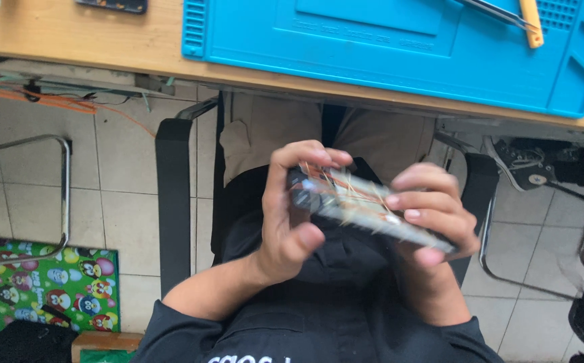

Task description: The person holds a disassembled smartphone with rubber bands and uses a metal tool to scrape the screen surface. They then use a brush to sweep the screen and repeat the scraping and brushing process.

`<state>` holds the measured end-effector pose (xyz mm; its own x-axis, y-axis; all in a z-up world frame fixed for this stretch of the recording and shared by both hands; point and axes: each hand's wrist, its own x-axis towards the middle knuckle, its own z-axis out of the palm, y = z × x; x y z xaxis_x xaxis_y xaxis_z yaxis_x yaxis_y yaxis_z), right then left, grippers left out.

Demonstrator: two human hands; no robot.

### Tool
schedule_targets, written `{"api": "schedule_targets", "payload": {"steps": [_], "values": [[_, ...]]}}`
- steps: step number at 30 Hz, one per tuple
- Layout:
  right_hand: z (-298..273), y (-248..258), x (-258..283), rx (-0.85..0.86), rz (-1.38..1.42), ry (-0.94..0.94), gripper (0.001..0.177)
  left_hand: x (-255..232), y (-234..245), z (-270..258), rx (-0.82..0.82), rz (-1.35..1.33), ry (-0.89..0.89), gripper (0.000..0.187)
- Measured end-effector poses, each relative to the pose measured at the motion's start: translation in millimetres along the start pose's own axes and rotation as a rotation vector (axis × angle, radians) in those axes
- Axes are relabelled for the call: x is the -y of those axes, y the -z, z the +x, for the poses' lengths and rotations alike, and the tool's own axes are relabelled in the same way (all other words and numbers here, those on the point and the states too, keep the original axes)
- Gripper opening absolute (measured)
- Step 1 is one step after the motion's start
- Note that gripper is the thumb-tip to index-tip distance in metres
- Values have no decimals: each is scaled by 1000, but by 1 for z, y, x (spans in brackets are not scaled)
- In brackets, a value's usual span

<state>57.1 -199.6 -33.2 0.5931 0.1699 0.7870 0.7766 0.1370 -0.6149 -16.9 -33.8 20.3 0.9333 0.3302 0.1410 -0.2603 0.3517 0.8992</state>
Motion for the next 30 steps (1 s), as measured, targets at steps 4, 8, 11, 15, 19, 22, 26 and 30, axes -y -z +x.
{"api": "schedule_targets", "payload": {"steps": [4,8,11,15,19,22,26,30], "values": [[-2,-1,10,-211,241,-317,47,6,2,3,41,120,-104,38],[0,9,15,-31,280,-330,28,5,3,4,-16,44,-20,18],[-2,11,16,-24,239,-312,23,5,3,4,-20,79,-28,18],[-5,13,18,-41,146,-270,22,-1,8,8,-56,450,-191,49],[-5,16,16,-1,84,-177,19,-2,15,3,-33,581,-304,54],[0,21,19,131,52,-118,15,3,21,-2,58,732,-394,47],[7,27,24,291,-45,-48,19,8,25,5,7,637,-392,66],[8,27,23,284,-43,-41,19,-9,40,21,264,667,-280,64]]}}
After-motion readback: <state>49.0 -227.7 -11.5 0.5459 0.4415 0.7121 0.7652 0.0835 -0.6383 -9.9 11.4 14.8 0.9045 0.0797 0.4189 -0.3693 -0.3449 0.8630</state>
